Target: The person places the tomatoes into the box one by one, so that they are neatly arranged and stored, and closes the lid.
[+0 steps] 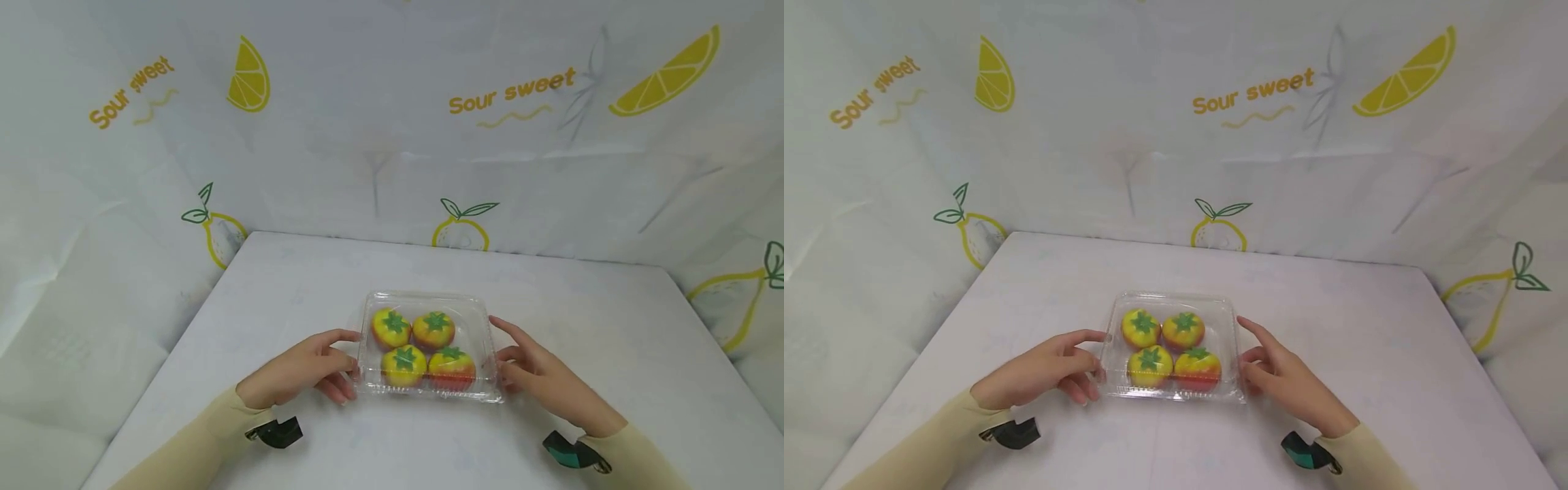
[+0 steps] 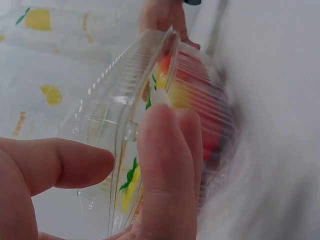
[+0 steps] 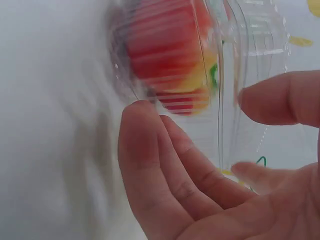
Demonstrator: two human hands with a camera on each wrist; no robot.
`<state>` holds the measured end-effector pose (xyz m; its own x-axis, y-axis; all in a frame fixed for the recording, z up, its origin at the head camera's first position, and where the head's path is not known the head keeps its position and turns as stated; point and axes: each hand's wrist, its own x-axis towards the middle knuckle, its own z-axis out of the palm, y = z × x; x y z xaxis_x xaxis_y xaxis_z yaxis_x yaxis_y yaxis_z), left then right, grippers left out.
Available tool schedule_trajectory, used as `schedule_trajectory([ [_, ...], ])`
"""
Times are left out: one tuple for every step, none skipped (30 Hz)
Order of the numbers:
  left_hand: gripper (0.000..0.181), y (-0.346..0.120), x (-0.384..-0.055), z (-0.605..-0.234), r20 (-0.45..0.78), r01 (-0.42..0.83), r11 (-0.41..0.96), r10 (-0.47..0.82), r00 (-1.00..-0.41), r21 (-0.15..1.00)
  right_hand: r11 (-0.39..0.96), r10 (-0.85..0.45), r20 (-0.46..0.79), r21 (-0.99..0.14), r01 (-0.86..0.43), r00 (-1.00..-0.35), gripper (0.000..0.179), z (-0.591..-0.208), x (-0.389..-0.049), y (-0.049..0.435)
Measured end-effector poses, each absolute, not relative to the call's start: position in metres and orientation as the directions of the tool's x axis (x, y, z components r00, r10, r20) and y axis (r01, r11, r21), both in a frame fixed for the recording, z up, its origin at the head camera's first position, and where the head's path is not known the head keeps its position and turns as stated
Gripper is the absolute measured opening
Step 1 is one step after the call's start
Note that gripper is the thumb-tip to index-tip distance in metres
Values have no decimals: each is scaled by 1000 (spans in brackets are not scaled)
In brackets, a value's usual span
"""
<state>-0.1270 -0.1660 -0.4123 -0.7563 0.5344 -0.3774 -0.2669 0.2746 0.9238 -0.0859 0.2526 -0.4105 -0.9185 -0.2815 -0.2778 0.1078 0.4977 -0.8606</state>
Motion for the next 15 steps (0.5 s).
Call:
schedule_trajectory([
  [66,-166,-124,-412,-378,-272,268,543,-749,924,467,-293,-290,-875,128,-911,76,-412,-83,253],
  [67,-166,-122,-412,-377,-274,261,552,-744,925,441,-308,-298,-886,142,-903,77,-413,-80,254],
  [68,-166,-120,-412,-374,-275,256,561,-739,927,410,-331,-301,-899,151,-894,78,-414,-77,255],
  [68,-166,-118,-413,-369,-274,249,568,-735,929,383,-351,-307,-909,163,-885,79,-415,-73,255],
  [68,-166,-117,-413,-365,-273,243,573,-734,931,357,-373,-310,-918,173,-875,79,-416,-70,256],
  [68,-166,-116,-414,-357,-267,238,578,-734,934,332,-392,-311,-925,183,-866,80,-417,-67,257],
  [67,-166,-115,-414,-352,-260,238,578,-736,936,310,-408,-310,-932,189,-859,81,-418,-64,257],
  [66,-166,-115,-414,-349,-252,244,574,-740,936,291,-421,-303,-938,189,-855,82,-418,-61,257],
  [65,-165,-115,-414,-344,-241,250,571,-745,938,275,-425,-298,-942,191,-855,82,-418,-60,257],
  [64,-165,-115,-414,-341,-229,260,564,-753,938,269,-418,-301,-942,200,-857,82,-418,-58,256],
  [63,-165,-116,-414,-337,-219,269,556,-760,938,264,-405,-304,-942,208,-862,83,-417,-58,254],
  [63,-164,-117,-414,-332,-209,275,550,-767,938,261,-389,-312,-940,221,-867,83,-417,-58,253],
  [62,-164,-118,-414,-328,-201,280,544,-772,939,259,-374,-321,-937,234,-870,83,-417,-58,252],
  [62,-164,-118,-414,-323,-195,281,542,-776,940,254,-360,-328,-935,247,-873,84,-417,-59,250],
  [63,-164,-119,-415,-317,-190,277,543,-778,942,251,-342,-346,-930,269,-874,84,-417,-60,249],
])
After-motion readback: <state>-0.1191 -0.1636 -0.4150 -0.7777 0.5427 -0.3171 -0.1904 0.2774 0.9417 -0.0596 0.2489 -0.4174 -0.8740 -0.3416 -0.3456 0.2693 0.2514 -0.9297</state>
